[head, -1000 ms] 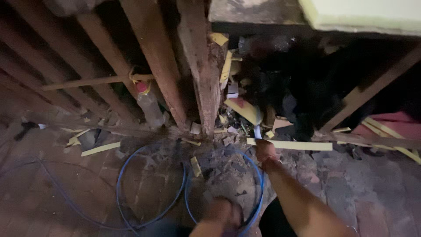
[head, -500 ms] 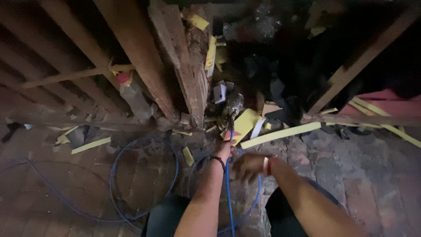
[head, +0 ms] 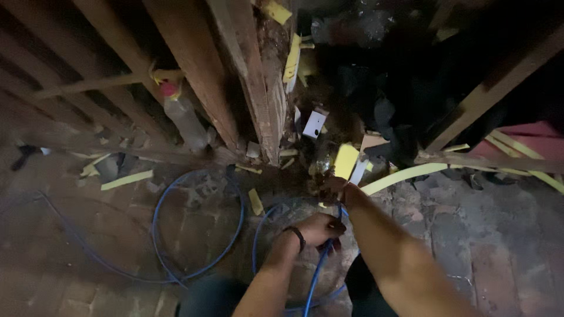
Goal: The person sprays adhesive onto foam sheets with a spray gun, lays a fabric sheet over the sprayed foam, and presses it flat. They then fold and stack the laminated foam sheets on the workbench and reposition the spray gun.
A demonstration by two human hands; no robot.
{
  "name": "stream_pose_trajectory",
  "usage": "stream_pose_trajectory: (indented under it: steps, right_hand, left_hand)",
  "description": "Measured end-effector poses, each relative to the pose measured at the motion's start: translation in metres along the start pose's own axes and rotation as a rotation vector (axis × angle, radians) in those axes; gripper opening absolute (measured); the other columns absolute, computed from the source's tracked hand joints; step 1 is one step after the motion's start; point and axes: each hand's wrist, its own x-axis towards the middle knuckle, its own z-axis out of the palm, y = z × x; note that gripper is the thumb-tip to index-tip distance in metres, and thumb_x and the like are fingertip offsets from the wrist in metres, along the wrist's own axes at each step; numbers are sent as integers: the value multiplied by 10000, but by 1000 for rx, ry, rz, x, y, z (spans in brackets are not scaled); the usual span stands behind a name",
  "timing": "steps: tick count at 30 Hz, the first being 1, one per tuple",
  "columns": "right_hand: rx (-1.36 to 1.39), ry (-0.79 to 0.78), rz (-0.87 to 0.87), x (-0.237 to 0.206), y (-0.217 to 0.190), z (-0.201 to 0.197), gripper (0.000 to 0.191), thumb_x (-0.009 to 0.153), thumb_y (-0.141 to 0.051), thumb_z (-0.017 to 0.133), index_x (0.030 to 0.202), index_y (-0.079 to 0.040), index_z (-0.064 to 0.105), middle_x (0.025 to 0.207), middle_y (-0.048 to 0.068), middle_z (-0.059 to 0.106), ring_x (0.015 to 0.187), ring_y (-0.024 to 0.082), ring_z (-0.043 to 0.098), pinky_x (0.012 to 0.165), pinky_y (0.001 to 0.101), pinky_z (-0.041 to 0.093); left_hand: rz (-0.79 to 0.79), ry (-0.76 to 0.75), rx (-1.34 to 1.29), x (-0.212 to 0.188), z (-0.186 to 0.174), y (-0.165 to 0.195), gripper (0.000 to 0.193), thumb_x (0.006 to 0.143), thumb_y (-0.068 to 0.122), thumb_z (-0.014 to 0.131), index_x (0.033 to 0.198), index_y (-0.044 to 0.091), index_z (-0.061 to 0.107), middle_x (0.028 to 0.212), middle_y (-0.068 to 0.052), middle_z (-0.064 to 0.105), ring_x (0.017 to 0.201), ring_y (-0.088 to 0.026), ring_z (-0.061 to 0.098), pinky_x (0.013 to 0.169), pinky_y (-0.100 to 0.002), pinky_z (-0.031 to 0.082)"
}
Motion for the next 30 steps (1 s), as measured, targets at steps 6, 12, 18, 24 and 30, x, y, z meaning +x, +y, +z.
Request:
stream_pose_trajectory:
  steps: [6, 12, 18, 24, 30]
  right_hand:
    - [183, 297, -214, -81, -48, 10, 251, 899, -186, 729, 1074, -7, 716, 888, 155, 744, 760, 343, 677, 673, 507, 518]
    - [-163, 707, -489, -186, -52, 13, 388, 817, -199, 775, 1147, -10, 703, 964, 195, 723, 891, 393, 663, 763, 483, 521]
    - [62, 530, -216, -333, 16, 66, 241, 837, -228, 769, 936, -8, 751, 778, 134, 725, 737, 251, 647, 701, 401, 522]
    - [330, 680, -180, -500, 31, 108, 186, 775, -33, 810, 948, -17, 744, 861, 54, 765, 790, 129, 648, 722, 295, 529]
    - [398, 853, -366, -659, -19, 65, 307, 855, -4, 706, 1160, -33, 674, 1001, 29, 751, 893, 112, 674, 791, 267, 553]
  left_hand:
    - [-1, -33, 230, -19, 27, 20, 457, 924, 337, 703, 1243, 14, 647, 1057, -133, 743, 818, -233, 750, 714, -432, 626]
    - [94, 187, 545, -69, 84, 39, 438, 927, 452, 659, 1092, 48, 700, 1098, -192, 715, 1004, -370, 667, 865, -478, 538]
    - [100, 293, 534, -194, 140, 24, 276, 901, 309, 576, 1004, 94, 717, 1050, -179, 742, 999, -365, 697, 881, -475, 547]
    - [51, 202, 501, -302, 219, 93, 282, 908, 276, 607, 1052, 86, 757, 1055, -208, 727, 1019, -423, 667, 892, -518, 527]
    - [-5, 55, 477, -355, 295, 277, 381, 888, 370, 668, 1178, 127, 713, 1084, -227, 715, 1043, -417, 684, 920, -497, 544]
